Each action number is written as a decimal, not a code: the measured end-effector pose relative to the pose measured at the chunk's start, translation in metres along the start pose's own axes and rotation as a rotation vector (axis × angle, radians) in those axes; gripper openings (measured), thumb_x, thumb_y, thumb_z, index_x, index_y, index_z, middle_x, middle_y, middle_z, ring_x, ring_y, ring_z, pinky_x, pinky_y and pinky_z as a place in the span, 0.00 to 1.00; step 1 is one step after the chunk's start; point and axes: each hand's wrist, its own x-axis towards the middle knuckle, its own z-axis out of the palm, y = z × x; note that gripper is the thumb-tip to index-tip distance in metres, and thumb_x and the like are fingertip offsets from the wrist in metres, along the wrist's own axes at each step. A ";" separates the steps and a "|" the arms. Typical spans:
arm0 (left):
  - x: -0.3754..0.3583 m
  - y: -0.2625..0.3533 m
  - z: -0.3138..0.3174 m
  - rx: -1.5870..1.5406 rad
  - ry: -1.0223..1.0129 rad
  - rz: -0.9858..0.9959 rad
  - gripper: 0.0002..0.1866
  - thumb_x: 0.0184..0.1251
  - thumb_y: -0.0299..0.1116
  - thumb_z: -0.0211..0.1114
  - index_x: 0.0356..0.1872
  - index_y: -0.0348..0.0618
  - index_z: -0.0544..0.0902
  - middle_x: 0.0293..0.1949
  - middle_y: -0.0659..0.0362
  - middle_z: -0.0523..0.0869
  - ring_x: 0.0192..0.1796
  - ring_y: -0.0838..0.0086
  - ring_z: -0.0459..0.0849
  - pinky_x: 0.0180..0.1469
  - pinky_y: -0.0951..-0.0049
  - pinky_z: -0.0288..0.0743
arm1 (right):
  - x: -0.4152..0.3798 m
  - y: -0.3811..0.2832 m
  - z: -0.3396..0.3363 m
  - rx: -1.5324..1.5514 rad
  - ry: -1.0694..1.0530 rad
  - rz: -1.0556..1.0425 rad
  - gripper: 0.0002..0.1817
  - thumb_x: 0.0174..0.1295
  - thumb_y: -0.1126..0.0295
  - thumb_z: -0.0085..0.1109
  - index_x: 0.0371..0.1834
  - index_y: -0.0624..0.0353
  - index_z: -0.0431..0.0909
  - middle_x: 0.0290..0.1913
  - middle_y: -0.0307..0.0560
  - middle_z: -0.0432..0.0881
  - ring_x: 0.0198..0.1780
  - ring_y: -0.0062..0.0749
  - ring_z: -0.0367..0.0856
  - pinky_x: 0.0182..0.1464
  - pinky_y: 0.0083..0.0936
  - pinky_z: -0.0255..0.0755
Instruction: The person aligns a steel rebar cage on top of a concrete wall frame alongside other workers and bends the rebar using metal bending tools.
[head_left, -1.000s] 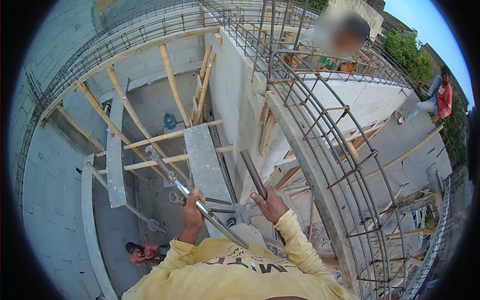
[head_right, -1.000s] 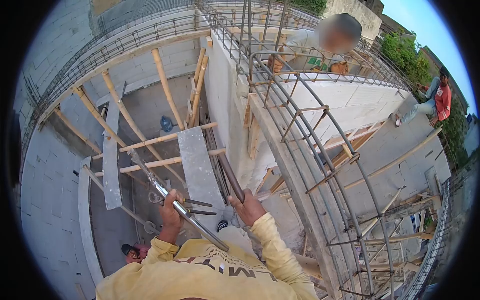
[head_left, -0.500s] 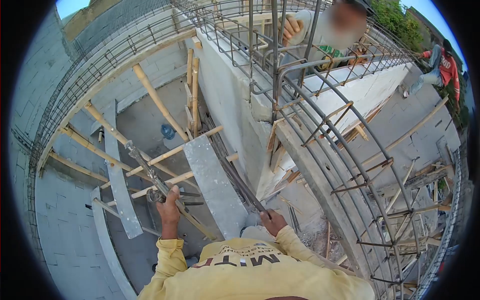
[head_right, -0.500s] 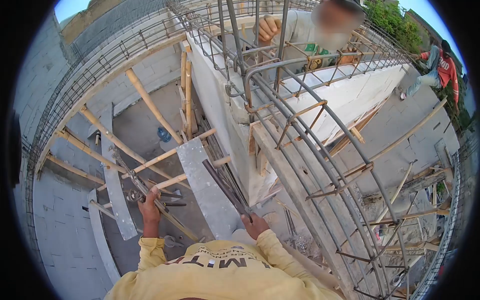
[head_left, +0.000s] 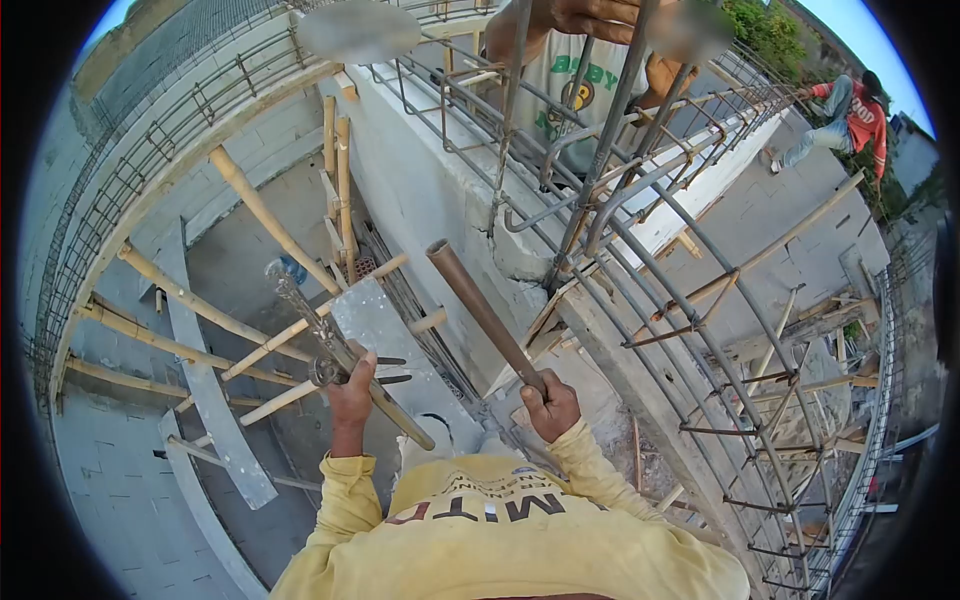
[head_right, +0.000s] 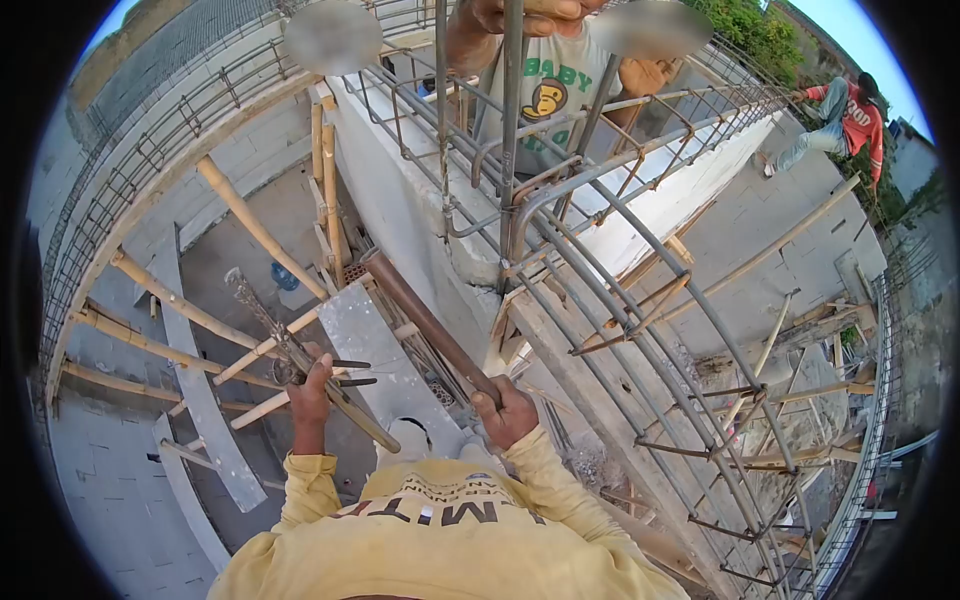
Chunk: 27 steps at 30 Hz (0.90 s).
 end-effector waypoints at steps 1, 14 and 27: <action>0.017 -0.004 0.002 -0.024 -0.067 0.024 0.08 0.63 0.27 0.66 0.41 0.39 0.80 0.36 0.66 0.80 0.38 0.79 0.77 0.44 0.74 0.72 | 0.004 -0.001 0.002 -0.022 0.036 0.005 0.27 0.66 0.42 0.56 0.42 0.60 0.77 0.21 0.53 0.78 0.25 0.52 0.81 0.29 0.38 0.72; 0.234 0.004 0.085 -0.271 -0.526 0.113 0.08 0.62 0.26 0.67 0.41 0.39 0.79 0.36 0.65 0.80 0.38 0.81 0.77 0.42 0.75 0.72 | 0.014 -0.027 0.059 -0.281 0.590 0.263 0.27 0.61 0.42 0.61 0.32 0.60 0.77 0.18 0.51 0.75 0.22 0.50 0.79 0.26 0.37 0.70; 0.264 0.024 0.104 -0.006 -1.493 0.536 0.13 0.49 0.27 0.74 0.27 0.42 0.75 0.27 0.60 0.78 0.28 0.69 0.75 0.32 0.69 0.68 | 0.029 -0.058 0.154 -0.098 0.914 0.312 0.28 0.55 0.42 0.69 0.24 0.59 0.74 0.16 0.43 0.72 0.19 0.25 0.71 0.24 0.28 0.67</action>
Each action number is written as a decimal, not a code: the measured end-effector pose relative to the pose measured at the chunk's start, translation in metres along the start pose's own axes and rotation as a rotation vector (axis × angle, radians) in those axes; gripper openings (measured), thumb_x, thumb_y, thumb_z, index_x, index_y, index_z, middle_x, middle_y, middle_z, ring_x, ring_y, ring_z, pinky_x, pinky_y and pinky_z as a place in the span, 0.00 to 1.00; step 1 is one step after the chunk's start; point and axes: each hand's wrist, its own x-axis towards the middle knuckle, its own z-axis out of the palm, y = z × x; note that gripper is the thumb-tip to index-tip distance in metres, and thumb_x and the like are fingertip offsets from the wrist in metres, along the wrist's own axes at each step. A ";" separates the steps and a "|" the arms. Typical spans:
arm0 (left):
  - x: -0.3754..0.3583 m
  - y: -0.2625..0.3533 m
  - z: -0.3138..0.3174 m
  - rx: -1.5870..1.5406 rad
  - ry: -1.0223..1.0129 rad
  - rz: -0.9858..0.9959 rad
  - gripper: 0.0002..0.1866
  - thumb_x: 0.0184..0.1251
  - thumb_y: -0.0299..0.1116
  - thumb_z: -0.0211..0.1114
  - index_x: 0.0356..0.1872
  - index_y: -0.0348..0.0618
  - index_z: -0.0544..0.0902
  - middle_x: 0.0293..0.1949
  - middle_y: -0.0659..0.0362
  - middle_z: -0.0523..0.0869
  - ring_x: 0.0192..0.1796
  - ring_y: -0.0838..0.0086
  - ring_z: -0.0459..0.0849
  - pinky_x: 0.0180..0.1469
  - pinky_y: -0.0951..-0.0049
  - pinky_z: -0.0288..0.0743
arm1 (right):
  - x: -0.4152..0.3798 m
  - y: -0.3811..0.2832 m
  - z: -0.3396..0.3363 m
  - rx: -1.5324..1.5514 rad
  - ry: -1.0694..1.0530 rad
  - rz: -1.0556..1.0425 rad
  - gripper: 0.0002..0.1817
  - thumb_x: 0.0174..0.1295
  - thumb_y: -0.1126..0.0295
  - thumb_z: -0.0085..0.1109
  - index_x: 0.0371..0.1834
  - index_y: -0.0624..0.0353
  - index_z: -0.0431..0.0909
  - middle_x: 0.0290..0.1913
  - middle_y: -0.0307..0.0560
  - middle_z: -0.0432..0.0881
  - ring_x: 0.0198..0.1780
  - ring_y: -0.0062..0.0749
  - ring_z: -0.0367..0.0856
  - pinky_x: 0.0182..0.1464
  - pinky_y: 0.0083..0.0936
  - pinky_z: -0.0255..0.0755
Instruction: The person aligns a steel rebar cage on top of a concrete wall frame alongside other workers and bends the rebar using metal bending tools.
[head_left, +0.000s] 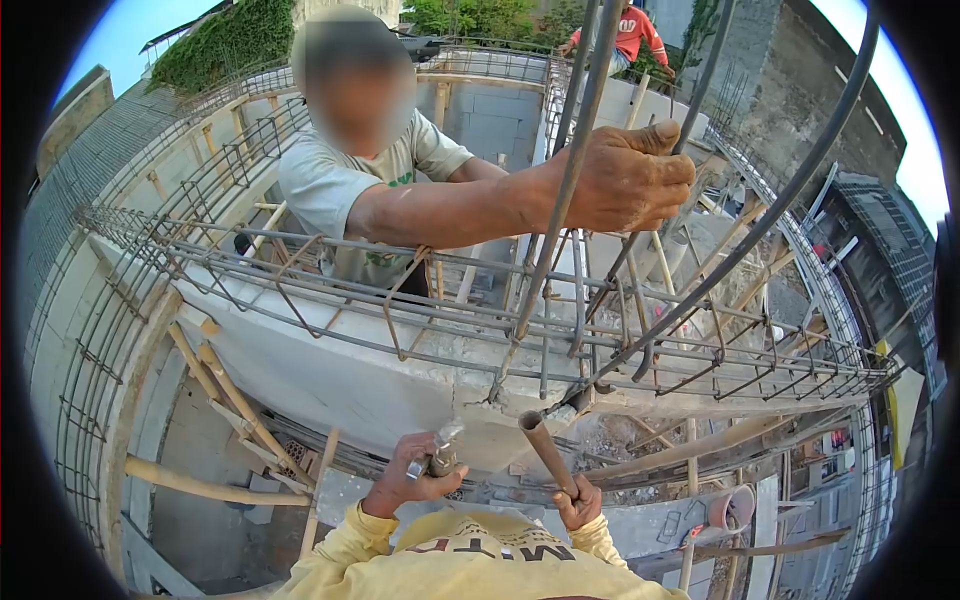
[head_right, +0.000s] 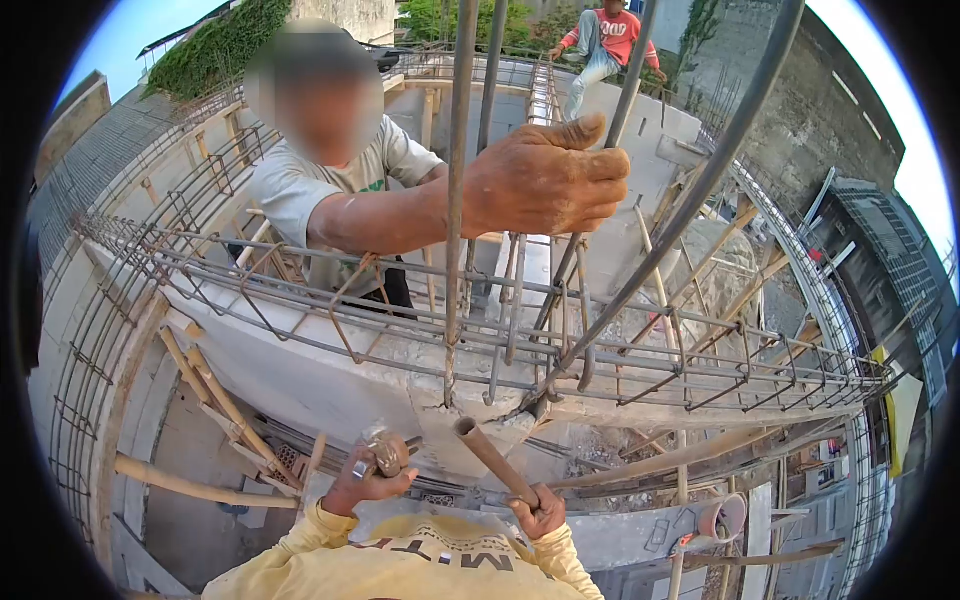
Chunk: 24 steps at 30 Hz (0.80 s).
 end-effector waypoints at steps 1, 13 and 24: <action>-0.001 0.000 0.009 -0.037 -0.038 0.009 0.14 0.48 0.28 0.75 0.28 0.42 0.75 0.28 0.60 0.79 0.30 0.68 0.76 0.33 0.69 0.69 | -0.003 0.003 0.004 -0.036 -0.022 0.000 0.27 0.58 0.44 0.68 0.23 0.59 0.72 0.15 0.41 0.69 0.21 0.21 0.66 0.24 0.27 0.64; -0.014 0.010 0.081 -0.393 -0.175 -0.210 0.32 0.51 0.32 0.75 0.61 0.43 0.77 0.65 0.50 0.73 0.55 0.69 0.79 0.59 0.70 0.71 | 0.032 -0.002 0.024 0.096 -0.453 0.008 0.26 0.70 0.45 0.50 0.37 0.61 0.79 0.23 0.52 0.75 0.26 0.39 0.75 0.31 0.33 0.69; 0.000 0.022 0.113 -0.460 -0.133 -0.222 0.16 0.53 0.27 0.73 0.41 0.39 0.78 0.31 0.67 0.78 0.30 0.84 0.74 0.38 0.79 0.70 | 0.055 0.022 0.009 0.057 -0.532 -0.136 0.26 0.68 0.43 0.52 0.42 0.58 0.79 0.27 0.53 0.80 0.30 0.48 0.81 0.35 0.35 0.74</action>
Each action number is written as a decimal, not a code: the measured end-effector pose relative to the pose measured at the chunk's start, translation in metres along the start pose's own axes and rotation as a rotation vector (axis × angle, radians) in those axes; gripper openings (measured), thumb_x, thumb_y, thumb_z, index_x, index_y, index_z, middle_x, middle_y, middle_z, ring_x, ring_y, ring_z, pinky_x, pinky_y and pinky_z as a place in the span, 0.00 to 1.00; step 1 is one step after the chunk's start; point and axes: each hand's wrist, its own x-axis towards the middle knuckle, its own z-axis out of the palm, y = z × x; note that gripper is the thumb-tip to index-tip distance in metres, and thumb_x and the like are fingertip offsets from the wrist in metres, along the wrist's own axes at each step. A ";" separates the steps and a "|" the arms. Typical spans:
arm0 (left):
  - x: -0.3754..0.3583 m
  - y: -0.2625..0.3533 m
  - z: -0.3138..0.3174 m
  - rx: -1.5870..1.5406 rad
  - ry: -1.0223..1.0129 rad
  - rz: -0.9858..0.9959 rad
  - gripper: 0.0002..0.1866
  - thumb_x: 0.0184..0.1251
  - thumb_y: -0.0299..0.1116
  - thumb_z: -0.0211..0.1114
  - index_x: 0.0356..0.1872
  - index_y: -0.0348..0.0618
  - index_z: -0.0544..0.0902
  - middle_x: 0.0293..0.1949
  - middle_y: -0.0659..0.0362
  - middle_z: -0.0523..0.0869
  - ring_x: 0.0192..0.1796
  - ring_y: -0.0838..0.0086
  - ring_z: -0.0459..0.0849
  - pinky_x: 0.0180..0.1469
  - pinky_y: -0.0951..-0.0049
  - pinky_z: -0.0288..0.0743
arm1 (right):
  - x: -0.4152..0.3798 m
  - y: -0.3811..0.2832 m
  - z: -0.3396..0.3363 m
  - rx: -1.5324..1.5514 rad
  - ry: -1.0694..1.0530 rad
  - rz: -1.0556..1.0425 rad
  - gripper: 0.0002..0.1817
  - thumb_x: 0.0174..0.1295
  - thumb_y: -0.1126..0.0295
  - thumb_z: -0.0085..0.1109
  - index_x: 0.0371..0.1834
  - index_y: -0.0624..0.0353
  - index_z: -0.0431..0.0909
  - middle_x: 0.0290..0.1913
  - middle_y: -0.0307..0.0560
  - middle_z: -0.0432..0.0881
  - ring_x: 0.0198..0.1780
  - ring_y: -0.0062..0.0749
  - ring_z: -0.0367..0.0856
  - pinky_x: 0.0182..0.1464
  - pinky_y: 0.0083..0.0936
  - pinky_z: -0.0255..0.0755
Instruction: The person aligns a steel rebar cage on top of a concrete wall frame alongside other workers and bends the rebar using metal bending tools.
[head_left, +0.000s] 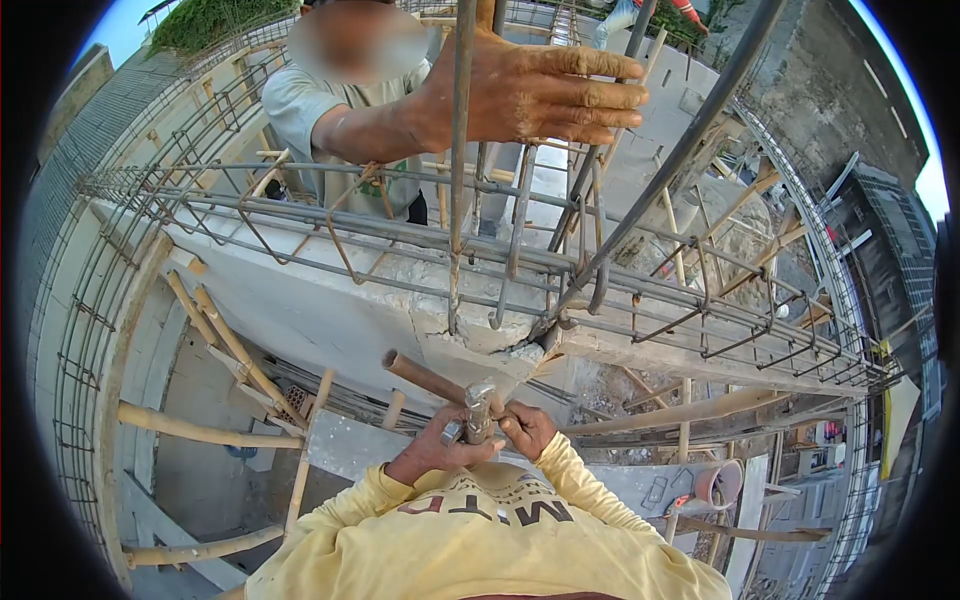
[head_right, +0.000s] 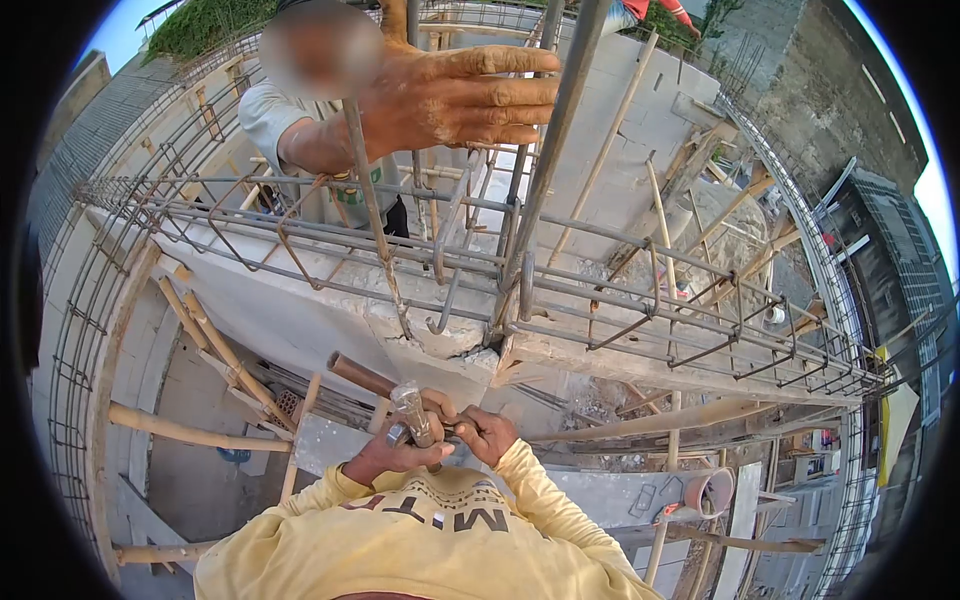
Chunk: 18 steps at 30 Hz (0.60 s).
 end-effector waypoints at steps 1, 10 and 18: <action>0.001 -0.003 0.002 0.012 -0.005 0.010 0.15 0.54 0.26 0.72 0.41 0.40 0.77 0.30 0.67 0.77 0.30 0.84 0.74 0.37 0.79 0.70 | -0.001 0.007 0.001 -0.031 0.001 0.013 0.26 0.67 0.42 0.53 0.42 0.58 0.79 0.28 0.53 0.80 0.31 0.48 0.81 0.36 0.35 0.74; 0.012 -0.021 0.005 0.079 -0.199 0.185 0.14 0.54 0.25 0.71 0.40 0.43 0.76 0.35 0.65 0.76 0.34 0.81 0.75 0.36 0.75 0.69 | -0.044 0.074 0.066 0.215 0.216 0.094 0.27 0.63 0.45 0.59 0.43 0.62 0.78 0.32 0.57 0.82 0.36 0.45 0.84 0.39 0.34 0.74; 0.012 -0.026 -0.039 0.138 -0.526 0.240 0.11 0.53 0.32 0.73 0.29 0.42 0.78 0.48 0.55 0.77 0.42 0.64 0.80 0.45 0.67 0.73 | -0.046 0.058 0.131 0.287 0.416 0.174 0.18 0.61 0.58 0.62 0.42 0.63 0.81 0.34 0.51 0.85 0.38 0.34 0.84 0.40 0.31 0.75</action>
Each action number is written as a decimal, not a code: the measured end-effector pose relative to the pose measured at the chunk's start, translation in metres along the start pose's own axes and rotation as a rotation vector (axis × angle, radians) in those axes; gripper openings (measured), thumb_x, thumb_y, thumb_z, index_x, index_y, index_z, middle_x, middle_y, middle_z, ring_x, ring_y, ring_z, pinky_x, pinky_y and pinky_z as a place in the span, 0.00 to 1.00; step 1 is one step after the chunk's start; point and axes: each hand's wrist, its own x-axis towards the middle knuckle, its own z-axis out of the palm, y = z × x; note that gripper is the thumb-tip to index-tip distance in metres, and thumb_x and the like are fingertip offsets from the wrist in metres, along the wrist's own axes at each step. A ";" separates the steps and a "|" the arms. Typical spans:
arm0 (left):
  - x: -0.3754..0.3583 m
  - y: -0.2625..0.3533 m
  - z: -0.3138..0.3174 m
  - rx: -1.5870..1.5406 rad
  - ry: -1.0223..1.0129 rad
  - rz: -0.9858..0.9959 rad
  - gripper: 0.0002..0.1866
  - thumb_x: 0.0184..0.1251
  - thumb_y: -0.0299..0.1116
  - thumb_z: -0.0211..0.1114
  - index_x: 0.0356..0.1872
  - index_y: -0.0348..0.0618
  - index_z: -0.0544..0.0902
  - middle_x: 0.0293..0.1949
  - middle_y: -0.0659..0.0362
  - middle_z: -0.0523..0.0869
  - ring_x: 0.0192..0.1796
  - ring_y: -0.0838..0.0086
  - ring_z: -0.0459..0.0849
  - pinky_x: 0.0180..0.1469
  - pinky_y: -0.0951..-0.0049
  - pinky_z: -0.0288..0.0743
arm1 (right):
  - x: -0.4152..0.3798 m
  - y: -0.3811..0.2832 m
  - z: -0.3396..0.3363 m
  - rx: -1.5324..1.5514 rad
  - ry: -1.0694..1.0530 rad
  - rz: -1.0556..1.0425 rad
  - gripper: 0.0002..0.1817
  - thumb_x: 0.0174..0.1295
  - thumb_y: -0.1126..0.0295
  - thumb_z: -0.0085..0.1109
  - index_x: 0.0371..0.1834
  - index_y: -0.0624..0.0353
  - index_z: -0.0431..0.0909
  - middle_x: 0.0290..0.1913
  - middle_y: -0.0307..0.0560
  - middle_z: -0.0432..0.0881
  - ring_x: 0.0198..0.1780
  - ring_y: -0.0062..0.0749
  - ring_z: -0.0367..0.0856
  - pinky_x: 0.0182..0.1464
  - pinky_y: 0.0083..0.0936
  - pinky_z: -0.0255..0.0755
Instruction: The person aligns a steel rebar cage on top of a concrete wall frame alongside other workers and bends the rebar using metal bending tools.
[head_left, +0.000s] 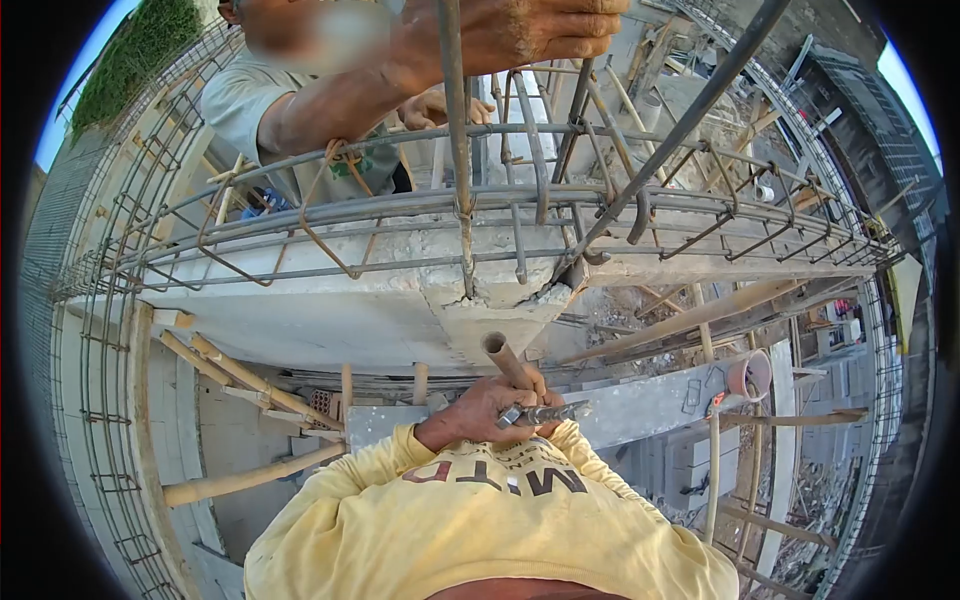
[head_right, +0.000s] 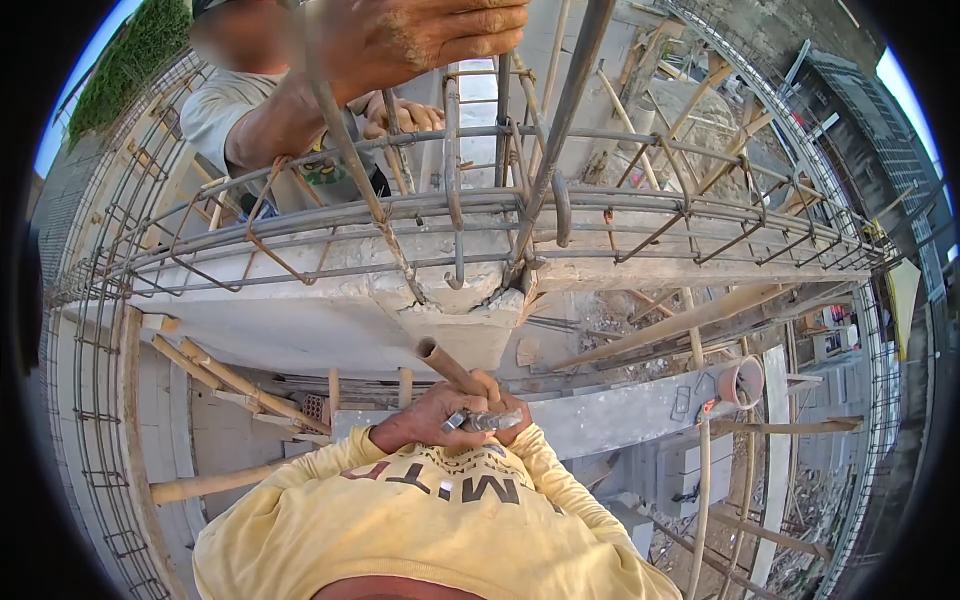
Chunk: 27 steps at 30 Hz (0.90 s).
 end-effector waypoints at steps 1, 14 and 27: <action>-0.003 0.001 -0.005 -0.023 -0.035 -0.018 0.11 0.53 0.32 0.73 0.29 0.42 0.78 0.48 0.54 0.77 0.44 0.62 0.80 0.46 0.66 0.73 | -0.003 0.002 0.007 -0.010 0.034 0.011 0.17 0.60 0.59 0.63 0.42 0.64 0.81 0.34 0.50 0.85 0.38 0.33 0.84 0.40 0.31 0.75; -0.024 -0.022 -0.048 -0.063 -0.389 0.049 0.13 0.53 0.37 0.72 0.35 0.42 0.80 0.63 0.49 0.73 0.56 0.55 0.79 0.53 0.60 0.76 | -0.043 0.004 0.098 0.012 0.696 0.180 0.11 0.58 0.66 0.67 0.32 0.65 0.82 0.27 0.40 0.84 0.31 0.21 0.79 0.33 0.27 0.72; -0.045 -0.060 -0.043 0.051 -0.431 -0.246 0.13 0.51 0.43 0.69 0.27 0.46 0.78 0.23 0.53 0.80 0.30 0.56 0.82 0.35 0.60 0.73 | -0.125 0.051 0.107 0.236 1.343 0.746 0.20 0.60 0.58 0.69 0.19 0.54 0.70 0.13 0.34 0.68 0.13 0.18 0.62 0.16 0.23 0.56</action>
